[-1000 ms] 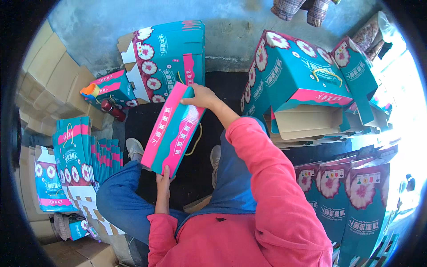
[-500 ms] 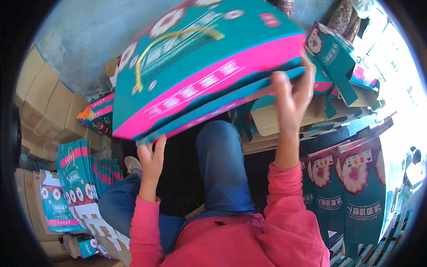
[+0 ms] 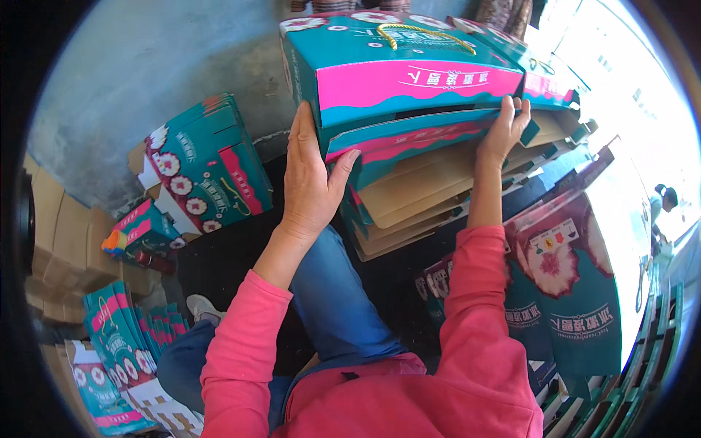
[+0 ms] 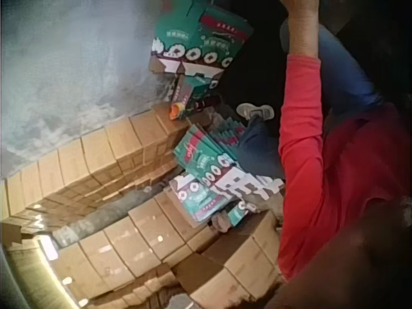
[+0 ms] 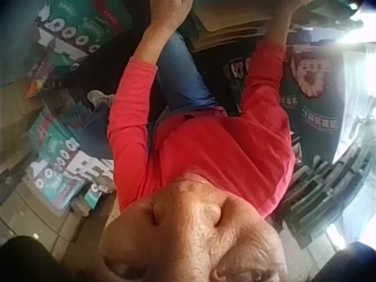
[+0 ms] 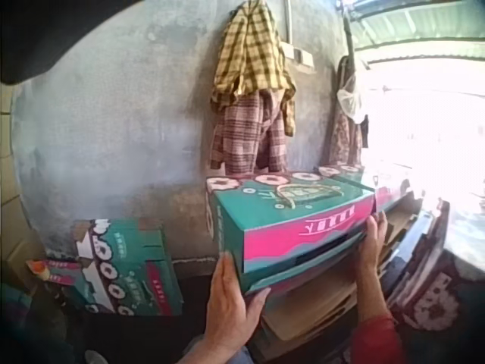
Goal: Folding flat-packed cardboard boxes into their final shape and stacking them.
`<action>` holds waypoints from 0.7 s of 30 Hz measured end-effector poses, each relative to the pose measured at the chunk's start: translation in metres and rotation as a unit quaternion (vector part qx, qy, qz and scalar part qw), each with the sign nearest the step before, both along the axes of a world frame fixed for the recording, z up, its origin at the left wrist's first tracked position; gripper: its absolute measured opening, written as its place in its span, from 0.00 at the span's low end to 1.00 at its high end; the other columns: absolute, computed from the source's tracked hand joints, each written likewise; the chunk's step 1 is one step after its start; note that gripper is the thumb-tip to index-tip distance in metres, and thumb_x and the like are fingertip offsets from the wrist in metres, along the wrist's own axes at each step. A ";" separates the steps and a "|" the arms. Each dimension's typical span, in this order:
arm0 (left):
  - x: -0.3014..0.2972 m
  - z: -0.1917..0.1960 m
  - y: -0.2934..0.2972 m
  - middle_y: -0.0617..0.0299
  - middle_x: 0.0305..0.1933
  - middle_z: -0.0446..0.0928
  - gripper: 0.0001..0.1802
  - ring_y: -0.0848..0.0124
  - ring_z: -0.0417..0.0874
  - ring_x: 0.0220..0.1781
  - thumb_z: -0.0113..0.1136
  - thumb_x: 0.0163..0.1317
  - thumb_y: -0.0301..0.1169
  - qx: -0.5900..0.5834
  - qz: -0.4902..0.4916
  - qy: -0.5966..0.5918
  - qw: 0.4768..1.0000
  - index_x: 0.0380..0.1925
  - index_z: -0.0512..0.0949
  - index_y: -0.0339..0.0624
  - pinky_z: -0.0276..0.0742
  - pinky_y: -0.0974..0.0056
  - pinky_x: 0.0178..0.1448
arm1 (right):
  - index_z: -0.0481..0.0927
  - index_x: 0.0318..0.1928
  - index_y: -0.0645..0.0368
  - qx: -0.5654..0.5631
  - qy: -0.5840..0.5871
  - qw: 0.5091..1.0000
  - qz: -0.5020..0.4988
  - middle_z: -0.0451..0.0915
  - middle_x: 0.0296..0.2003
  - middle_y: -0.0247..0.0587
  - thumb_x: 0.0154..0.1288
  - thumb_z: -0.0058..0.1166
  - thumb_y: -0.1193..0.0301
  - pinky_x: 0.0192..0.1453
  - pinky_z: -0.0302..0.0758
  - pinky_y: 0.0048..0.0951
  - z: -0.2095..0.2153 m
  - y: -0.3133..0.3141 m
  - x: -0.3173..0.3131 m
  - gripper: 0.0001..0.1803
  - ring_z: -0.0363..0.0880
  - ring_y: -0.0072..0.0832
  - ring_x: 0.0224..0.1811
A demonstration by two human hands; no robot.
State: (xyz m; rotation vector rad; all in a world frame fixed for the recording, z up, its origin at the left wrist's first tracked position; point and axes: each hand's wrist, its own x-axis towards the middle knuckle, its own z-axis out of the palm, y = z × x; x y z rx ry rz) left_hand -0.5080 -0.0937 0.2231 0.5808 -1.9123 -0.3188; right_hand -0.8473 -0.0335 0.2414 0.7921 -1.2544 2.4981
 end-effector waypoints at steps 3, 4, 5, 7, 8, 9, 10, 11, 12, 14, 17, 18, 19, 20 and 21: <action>-0.021 0.001 0.001 0.32 0.75 0.56 0.50 0.40 0.62 0.75 0.65 0.67 0.44 0.006 0.001 -0.020 1.000 0.75 0.47 0.27 0.65 0.49 0.75 | 0.54 0.74 0.76 0.118 0.025 0.989 -0.088 0.60 0.73 0.58 0.71 0.57 0.58 0.78 0.54 0.37 -0.003 0.006 -0.027 0.44 0.58 0.42 0.76; -0.025 0.001 0.000 0.31 0.75 0.55 0.51 0.39 0.62 0.76 0.65 0.67 0.45 0.009 0.007 -0.035 0.999 0.75 0.47 0.26 0.65 0.49 0.75 | 0.53 0.75 0.76 0.135 0.045 0.984 -0.109 0.53 0.77 0.63 0.71 0.55 0.56 0.81 0.48 0.39 -0.004 0.003 -0.015 0.45 0.50 0.48 0.81; -0.031 0.003 0.002 0.31 0.75 0.55 0.51 0.39 0.62 0.76 0.65 0.67 0.45 0.010 -0.003 -0.032 0.999 0.75 0.47 0.26 0.65 0.49 0.75 | 0.53 0.75 0.77 0.150 0.060 0.977 -0.137 0.53 0.76 0.65 0.72 0.53 0.56 0.82 0.46 0.40 -0.005 0.005 -0.015 0.45 0.49 0.49 0.81; -0.040 0.006 0.005 0.30 0.75 0.55 0.52 0.39 0.61 0.76 0.66 0.66 0.45 0.011 -0.005 -0.051 0.999 0.75 0.47 0.25 0.64 0.49 0.76 | 0.56 0.74 0.76 0.178 0.063 0.965 -0.183 0.52 0.76 0.66 0.73 0.51 0.56 0.82 0.45 0.41 -0.005 0.011 -0.012 0.42 0.47 0.50 0.81; -0.043 0.004 0.004 0.30 0.75 0.55 0.52 0.39 0.61 0.76 0.66 0.66 0.45 0.013 -0.010 -0.050 0.999 0.75 0.47 0.25 0.64 0.49 0.76 | 0.59 0.73 0.74 0.204 0.065 0.958 -0.191 0.51 0.77 0.67 0.73 0.49 0.57 0.82 0.44 0.41 -0.007 0.014 -0.004 0.39 0.46 0.50 0.82; -0.044 0.003 0.002 0.30 0.75 0.55 0.52 0.39 0.61 0.77 0.66 0.66 0.45 0.008 -0.012 -0.056 0.998 0.75 0.47 0.26 0.64 0.49 0.76 | 0.62 0.73 0.73 0.214 0.067 0.955 -0.193 0.51 0.77 0.66 0.74 0.49 0.59 0.82 0.46 0.41 -0.007 0.017 0.004 0.36 0.46 0.50 0.82; -0.046 0.001 0.000 0.30 0.75 0.55 0.53 0.39 0.60 0.77 0.67 0.65 0.46 0.003 -0.016 -0.062 0.998 0.75 0.46 0.27 0.64 0.48 0.76 | 0.62 0.72 0.72 0.220 0.080 0.951 -0.203 0.51 0.76 0.66 0.73 0.49 0.60 0.82 0.46 0.41 -0.009 0.023 0.008 0.36 0.47 0.50 0.82; -0.044 -0.001 -0.001 0.30 0.75 0.55 0.53 0.39 0.60 0.77 0.67 0.65 0.46 0.005 -0.021 -0.062 0.998 0.75 0.46 0.27 0.64 0.48 0.76 | 0.63 0.72 0.71 0.227 0.093 0.946 -0.211 0.52 0.76 0.66 0.73 0.49 0.61 0.81 0.47 0.41 -0.010 0.027 0.015 0.35 0.47 0.50 0.81; -0.039 -0.002 -0.002 0.28 0.74 0.56 0.54 0.37 0.62 0.75 0.70 0.61 0.43 -0.022 -0.036 -0.064 0.997 0.75 0.48 0.28 0.65 0.48 0.75 | 0.66 0.71 0.69 0.218 0.095 0.946 -0.222 0.52 0.76 0.65 0.72 0.50 0.64 0.81 0.48 0.42 -0.011 0.029 0.022 0.32 0.47 0.50 0.81; -0.029 -0.005 -0.002 0.30 0.73 0.59 0.56 0.39 0.64 0.74 0.74 0.56 0.41 -0.050 -0.063 -0.077 0.994 0.76 0.51 0.31 0.67 0.48 0.73 | 0.67 0.70 0.69 0.214 0.114 0.940 -0.242 0.52 0.76 0.65 0.72 0.50 0.65 0.81 0.49 0.43 -0.013 0.036 0.038 0.31 0.48 0.50 0.81; -0.011 -0.009 0.000 0.34 0.74 0.60 0.55 0.42 0.65 0.74 0.74 0.56 0.43 -0.066 -0.069 -0.138 0.986 0.76 0.51 0.33 0.66 0.48 0.73 | 0.71 0.66 0.68 0.201 0.147 0.929 -0.274 0.53 0.76 0.63 0.70 0.51 0.70 0.80 0.50 0.48 -0.010 0.046 0.070 0.26 0.50 0.52 0.80; -0.004 -0.013 0.002 0.38 0.76 0.60 0.51 0.44 0.62 0.77 0.68 0.63 0.47 -0.045 -0.071 -0.155 0.984 0.76 0.53 0.34 0.60 0.48 0.77 | 0.72 0.65 0.68 0.177 0.217 0.911 -0.303 0.57 0.73 0.64 0.70 0.50 0.73 0.79 0.52 0.49 -0.010 0.050 0.080 0.24 0.54 0.52 0.78; 0.003 -0.018 0.003 0.38 0.76 0.60 0.51 0.44 0.62 0.77 0.68 0.63 0.47 -0.044 -0.074 -0.156 0.984 0.76 0.53 0.34 0.60 0.48 0.77 | 0.73 0.63 0.68 0.151 0.286 0.887 -0.330 0.60 0.71 0.64 0.69 0.48 0.76 0.78 0.55 0.50 -0.007 0.053 0.093 0.22 0.58 0.53 0.76; 0.012 -0.025 0.004 0.38 0.75 0.62 0.47 0.45 0.63 0.76 0.66 0.65 0.48 -0.039 -0.052 -0.182 0.981 0.75 0.56 0.33 0.61 0.47 0.76 | 0.73 0.63 0.68 0.154 0.285 0.886 -0.331 0.60 0.71 0.64 0.69 0.48 0.76 0.78 0.55 0.50 -0.004 0.055 0.108 0.22 0.58 0.53 0.76; 0.020 -0.034 0.005 0.39 0.74 0.64 0.44 0.45 0.64 0.76 0.63 0.66 0.49 -0.033 -0.034 -0.208 0.977 0.73 0.59 0.33 0.61 0.47 0.75 | 0.74 0.61 0.67 0.115 0.372 0.865 -0.316 0.65 0.67 0.63 0.68 0.47 0.79 0.75 0.60 0.50 -0.001 0.060 0.125 0.21 0.63 0.53 0.72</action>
